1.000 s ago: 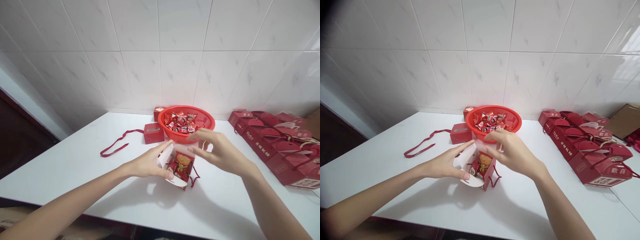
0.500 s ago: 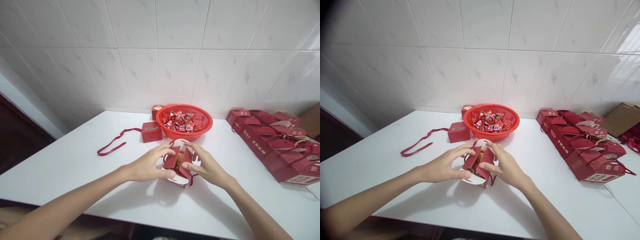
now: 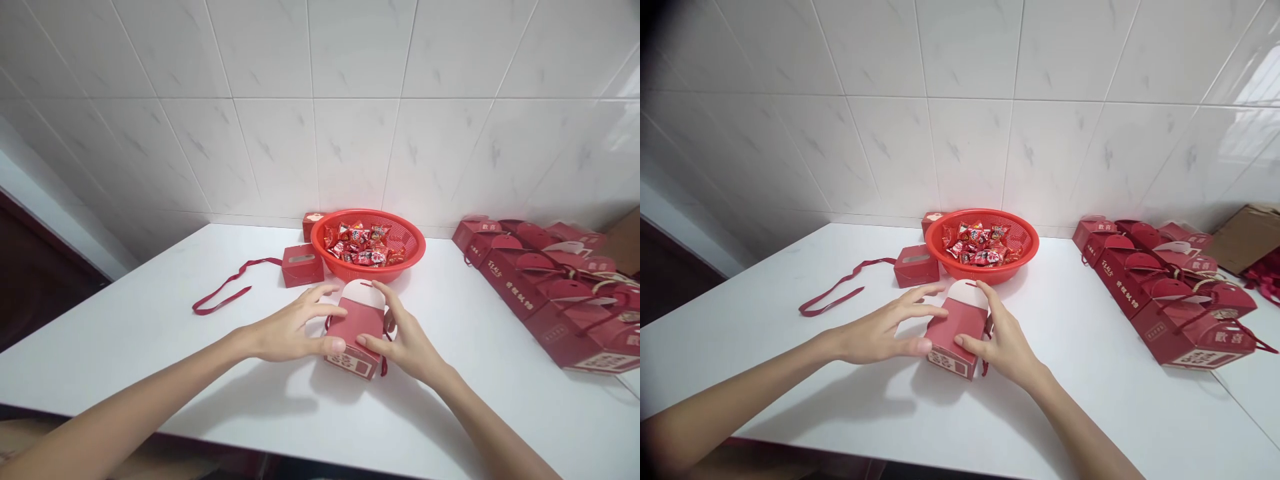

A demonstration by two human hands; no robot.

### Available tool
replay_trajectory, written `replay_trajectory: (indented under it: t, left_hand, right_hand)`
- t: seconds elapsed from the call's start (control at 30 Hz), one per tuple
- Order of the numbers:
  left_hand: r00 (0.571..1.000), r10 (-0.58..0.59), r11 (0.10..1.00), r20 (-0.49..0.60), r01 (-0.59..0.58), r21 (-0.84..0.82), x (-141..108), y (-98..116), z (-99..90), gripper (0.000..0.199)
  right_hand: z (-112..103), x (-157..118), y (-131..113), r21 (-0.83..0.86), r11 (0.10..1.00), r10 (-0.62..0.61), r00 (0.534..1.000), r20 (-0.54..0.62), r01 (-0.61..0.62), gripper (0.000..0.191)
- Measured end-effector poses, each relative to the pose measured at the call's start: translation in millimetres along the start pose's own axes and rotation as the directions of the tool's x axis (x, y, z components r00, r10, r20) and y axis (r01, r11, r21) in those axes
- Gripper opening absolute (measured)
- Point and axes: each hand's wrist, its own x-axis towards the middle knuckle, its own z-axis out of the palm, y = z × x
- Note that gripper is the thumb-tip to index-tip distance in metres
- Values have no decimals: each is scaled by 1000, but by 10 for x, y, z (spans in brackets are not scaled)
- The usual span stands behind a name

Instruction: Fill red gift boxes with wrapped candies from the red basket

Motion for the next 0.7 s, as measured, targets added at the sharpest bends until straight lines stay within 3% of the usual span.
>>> replay_trajectory:
  t: [0.07,0.13,0.23,0.3,0.43,0.57,0.7]
  left_hand:
    - [998,56,998,21,-57,13,8,-18,-4,55]
    - [994,93,996,-55,-94,-7,40,-48,51,39]
    - [973,78,985,-217,-108,-132,112,-108,192,26]
    - [964,35,968,-263,-98,-231,151,-145,268,34]
    - [957,7,951,-290,-96,-294,173,-175,304,57]
    - [972,51,972,-231,-101,-212,168,-169,272,37]
    - [980,32,974,-195,-74,-215,169,-170,262,34]
  right_hand:
    - [26,1,27,8,1000,13,1000,-21,-12,96]
    - [45,4,49,3,1000,-13,1000,-29,13,90]
    - [45,6,65,-8,993,-115,993,-32,115,54]
    - [27,6,70,23,986,-167,986,-30,167,39]
    - [-21,6,69,118,985,-129,992,10,127,39]
    - [-42,29,79,129,987,-101,995,1,100,41]
    - [-107,80,143,157,987,50,994,-100,-34,51]
